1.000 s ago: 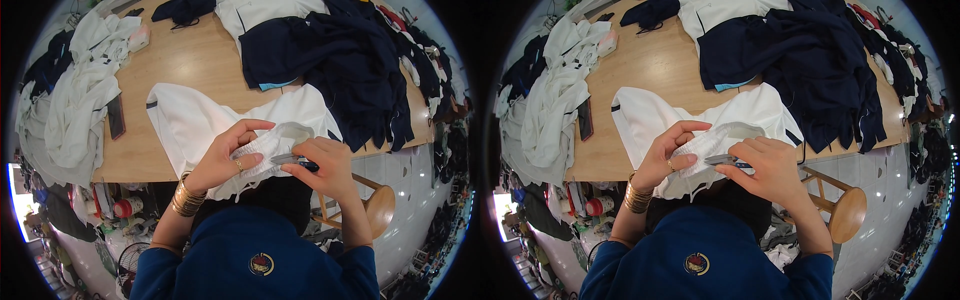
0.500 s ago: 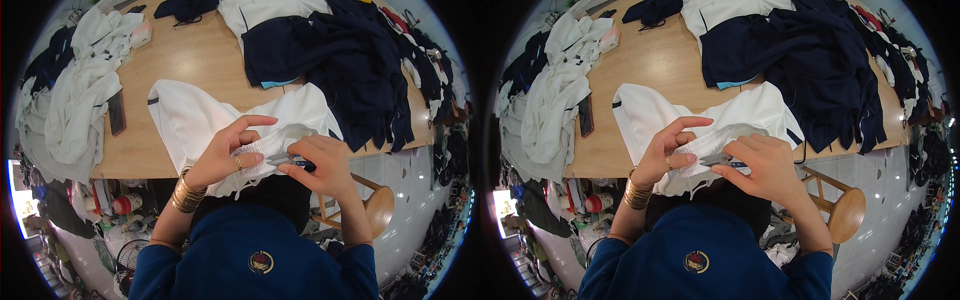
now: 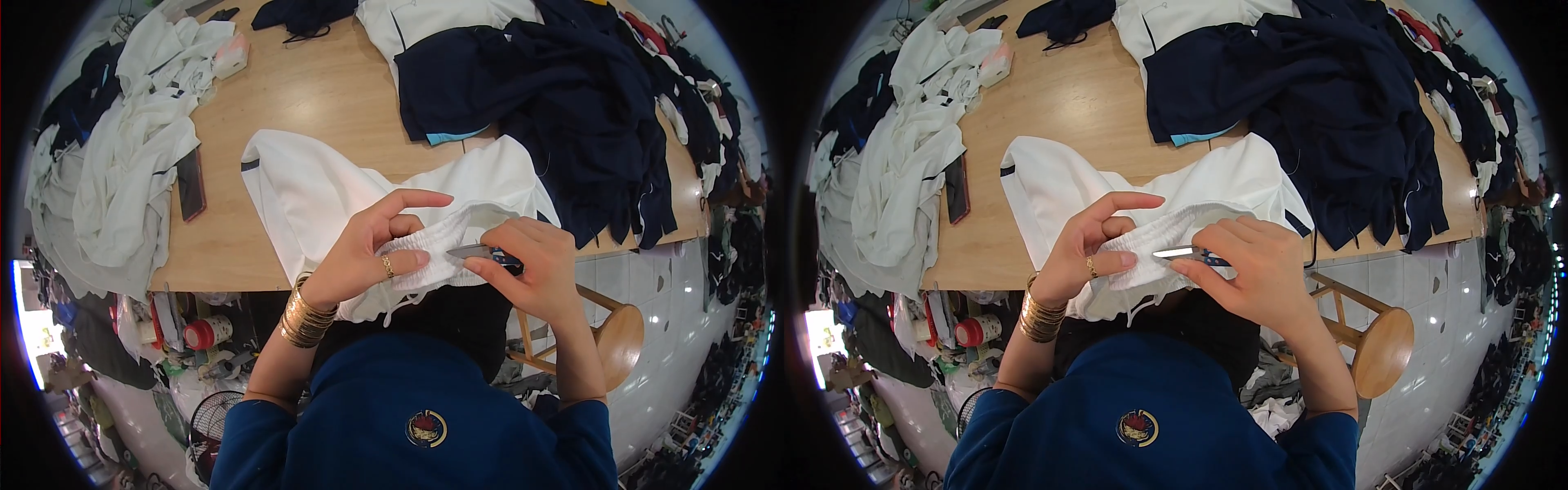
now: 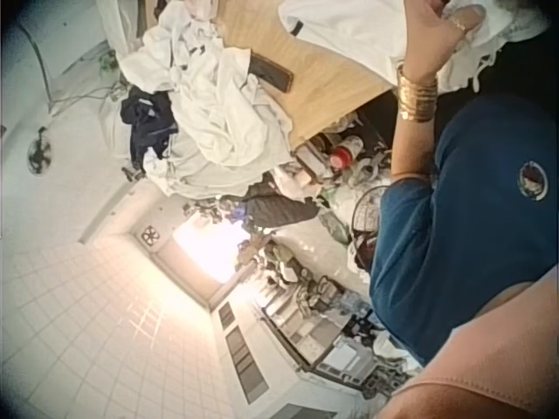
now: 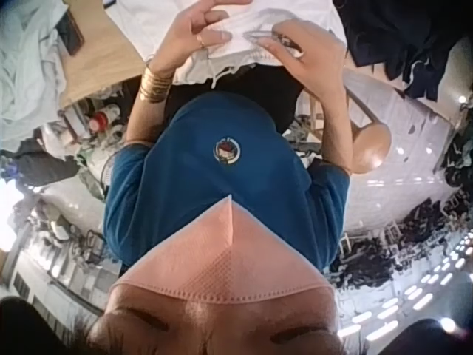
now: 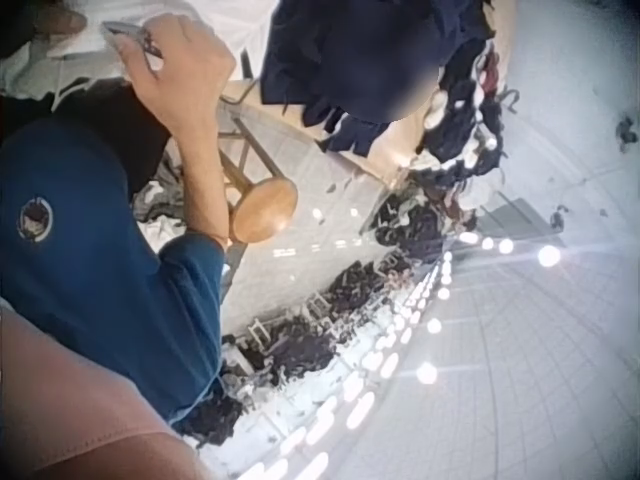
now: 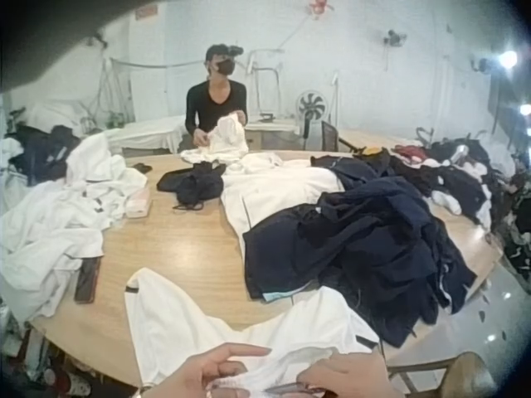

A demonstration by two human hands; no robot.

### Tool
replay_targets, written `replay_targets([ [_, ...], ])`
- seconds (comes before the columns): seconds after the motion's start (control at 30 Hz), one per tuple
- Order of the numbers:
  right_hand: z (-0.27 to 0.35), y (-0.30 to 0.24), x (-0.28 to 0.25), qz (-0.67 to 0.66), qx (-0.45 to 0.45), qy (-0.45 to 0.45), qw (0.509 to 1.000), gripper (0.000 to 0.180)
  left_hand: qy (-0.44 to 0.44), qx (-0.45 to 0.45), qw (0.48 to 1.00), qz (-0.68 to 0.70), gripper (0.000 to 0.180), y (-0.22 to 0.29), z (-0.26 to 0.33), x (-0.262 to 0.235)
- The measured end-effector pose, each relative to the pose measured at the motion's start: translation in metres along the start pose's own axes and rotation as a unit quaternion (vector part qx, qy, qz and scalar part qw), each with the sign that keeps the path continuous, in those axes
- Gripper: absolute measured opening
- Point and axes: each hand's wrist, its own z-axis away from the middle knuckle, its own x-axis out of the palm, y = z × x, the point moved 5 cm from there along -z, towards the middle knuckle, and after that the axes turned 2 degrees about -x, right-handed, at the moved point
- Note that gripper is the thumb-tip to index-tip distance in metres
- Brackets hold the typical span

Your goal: Trimming excess threads from white athletic shorts using small thread snips on a large work table in a textile factory.

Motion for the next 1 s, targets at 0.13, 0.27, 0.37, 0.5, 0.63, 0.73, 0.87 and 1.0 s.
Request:
replay_targets([
  [0.13,0.003,0.0,-0.002,-0.022,0.016,-0.009,1.0,0.025,-0.001,-0.009,1.0,-0.015,0.066,0.001,0.0,-0.001],
  [0.27,0.007,0.0,-0.001,-0.035,0.022,-0.003,0.999,0.026,-0.005,0.003,1.0,-0.028,0.073,0.007,0.001,0.003],
  [0.37,0.009,0.0,0.0,-0.032,0.025,-0.012,0.999,0.026,-0.007,0.011,1.0,-0.01,0.078,0.007,0.0,0.004],
  [0.5,0.009,-0.001,0.0,-0.028,0.03,-0.015,0.999,0.026,0.0,0.004,1.0,0.001,0.086,0.009,0.001,0.006],
  [0.63,0.01,-0.001,0.001,-0.033,0.034,-0.025,0.999,0.025,-0.016,0.023,0.999,-0.047,0.083,0.009,0.002,0.003],
  [0.73,0.009,-0.002,-0.002,-0.01,0.019,-0.021,1.0,0.025,-0.009,0.012,0.999,-0.031,0.083,0.01,0.002,0.003],
  [0.87,0.01,-0.003,0.001,-0.014,0.029,-0.019,0.999,0.025,-0.012,0.011,0.999,-0.039,0.082,0.013,0.001,0.003],
  [1.0,0.013,0.004,0.001,-0.06,0.105,0.005,0.993,0.026,-0.007,0.016,0.999,-0.043,0.082,0.009,0.002,0.002],
])
